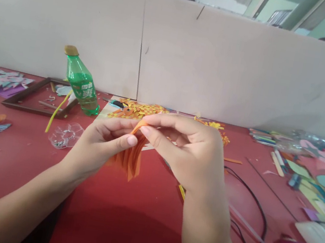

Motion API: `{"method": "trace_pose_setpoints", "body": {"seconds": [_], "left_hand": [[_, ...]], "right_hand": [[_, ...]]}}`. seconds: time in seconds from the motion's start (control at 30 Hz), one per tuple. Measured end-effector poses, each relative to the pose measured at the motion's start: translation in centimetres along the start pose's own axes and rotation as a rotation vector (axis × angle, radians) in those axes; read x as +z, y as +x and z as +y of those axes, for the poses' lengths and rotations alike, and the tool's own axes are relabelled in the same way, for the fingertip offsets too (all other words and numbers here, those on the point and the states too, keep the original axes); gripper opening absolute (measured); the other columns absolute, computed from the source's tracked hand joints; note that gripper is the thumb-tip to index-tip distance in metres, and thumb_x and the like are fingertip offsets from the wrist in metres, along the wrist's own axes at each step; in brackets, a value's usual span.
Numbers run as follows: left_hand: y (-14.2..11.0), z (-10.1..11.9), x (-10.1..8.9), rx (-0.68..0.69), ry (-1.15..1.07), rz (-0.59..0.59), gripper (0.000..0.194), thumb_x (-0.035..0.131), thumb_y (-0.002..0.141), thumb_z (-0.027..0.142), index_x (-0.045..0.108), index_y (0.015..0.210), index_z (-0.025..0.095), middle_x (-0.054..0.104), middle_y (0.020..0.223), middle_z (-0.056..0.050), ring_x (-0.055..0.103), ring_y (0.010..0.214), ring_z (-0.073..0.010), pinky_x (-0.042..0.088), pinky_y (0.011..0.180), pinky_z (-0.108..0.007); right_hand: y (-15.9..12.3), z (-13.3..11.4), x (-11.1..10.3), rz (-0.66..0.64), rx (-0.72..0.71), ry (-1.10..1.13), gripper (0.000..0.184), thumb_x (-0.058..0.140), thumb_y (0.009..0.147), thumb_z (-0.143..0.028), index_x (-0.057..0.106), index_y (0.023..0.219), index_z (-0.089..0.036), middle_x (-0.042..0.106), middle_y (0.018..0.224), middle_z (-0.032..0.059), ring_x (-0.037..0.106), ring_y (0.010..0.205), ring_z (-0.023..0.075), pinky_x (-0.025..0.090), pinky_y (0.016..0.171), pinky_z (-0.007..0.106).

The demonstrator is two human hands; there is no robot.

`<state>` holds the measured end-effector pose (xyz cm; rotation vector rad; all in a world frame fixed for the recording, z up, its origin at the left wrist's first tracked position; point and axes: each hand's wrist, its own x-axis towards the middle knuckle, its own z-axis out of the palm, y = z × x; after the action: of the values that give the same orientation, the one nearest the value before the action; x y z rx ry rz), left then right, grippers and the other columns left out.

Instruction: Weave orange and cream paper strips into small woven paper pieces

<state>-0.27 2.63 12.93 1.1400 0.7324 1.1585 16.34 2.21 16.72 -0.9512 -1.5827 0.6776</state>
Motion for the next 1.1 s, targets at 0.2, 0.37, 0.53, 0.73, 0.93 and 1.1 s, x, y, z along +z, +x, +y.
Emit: {"method": "trace_pose_setpoints", "body": {"seconds": [0.2, 0.37, 0.53, 0.73, 0.93, 1.1], "left_hand": [[0.3, -0.1, -0.8, -0.053, 0.151, -0.066, 0.026, 0.071, 0.080, 0.042, 0.071, 0.090, 0.018, 0.072, 0.087, -0.004, 0.065, 0.076, -0.0142, 0.051, 0.067, -0.023], [0.6, -0.1, -1.3, -0.042, 0.246, -0.140, 0.028, 0.064, 0.085, 0.046, 0.067, 0.092, 0.019, 0.066, 0.081, -0.001, 0.056, 0.064, -0.0094, 0.044, 0.059, -0.021], [0.6, -0.4, -0.8, 0.120, 0.389, -0.119, 0.030, 0.053, 0.092, 0.046, 0.062, 0.083, 0.018, 0.057, 0.072, 0.000, 0.050, 0.065, -0.0110, 0.039, 0.059, -0.023], [0.6, -1.5, -0.3, 0.361, 0.658, -0.006, 0.029, 0.041, 0.098, 0.037, 0.062, 0.087, 0.019, 0.052, 0.073, -0.002, 0.046, 0.066, -0.0143, 0.039, 0.064, -0.027], [0.9, -1.7, -0.8, 0.585, 0.972, 0.105, 0.028, 0.038, 0.096, 0.022, 0.060, 0.111, 0.014, 0.058, 0.092, -0.010, 0.050, 0.085, -0.0213, 0.041, 0.080, -0.035], [0.6, -1.4, -0.9, 0.545, 0.880, -0.015, 0.025, 0.036, 0.099, 0.029, 0.059, 0.095, 0.018, 0.055, 0.088, -0.008, 0.049, 0.080, -0.0194, 0.041, 0.075, -0.033]], "right_hand": [[0.2, -0.1, -0.7, -0.050, 0.042, -0.091, 0.009, 0.075, 0.076, -0.019, 0.077, 0.082, -0.026, 0.077, 0.086, 0.0003, 0.073, 0.079, 0.0173, 0.064, 0.071, 0.029], [0.2, -0.2, -0.7, -0.014, 0.060, -0.103, 0.010, 0.077, 0.074, -0.019, 0.076, 0.083, -0.025, 0.077, 0.084, 0.0005, 0.074, 0.077, 0.0169, 0.065, 0.070, 0.028], [0.0, 0.5, -0.2, 0.064, -0.009, -0.123, 0.012, 0.075, 0.077, -0.019, 0.076, 0.086, -0.025, 0.077, 0.087, 0.0014, 0.074, 0.079, 0.0183, 0.065, 0.071, 0.031], [-0.2, 0.8, 0.4, 0.134, -0.079, -0.191, 0.013, 0.074, 0.078, -0.020, 0.076, 0.090, -0.025, 0.077, 0.090, 0.0021, 0.074, 0.082, 0.0200, 0.065, 0.074, 0.035], [-0.4, 1.1, 0.4, 0.160, -0.188, -0.371, 0.019, 0.072, 0.081, -0.020, 0.075, 0.097, -0.030, 0.076, 0.096, 0.0018, 0.072, 0.087, 0.0208, 0.063, 0.077, 0.036], [-0.4, 1.0, 0.2, 0.101, -0.231, -0.387, 0.022, 0.072, 0.081, -0.020, 0.074, 0.098, -0.034, 0.076, 0.098, 0.0002, 0.071, 0.091, 0.0223, 0.063, 0.075, 0.037]]}}
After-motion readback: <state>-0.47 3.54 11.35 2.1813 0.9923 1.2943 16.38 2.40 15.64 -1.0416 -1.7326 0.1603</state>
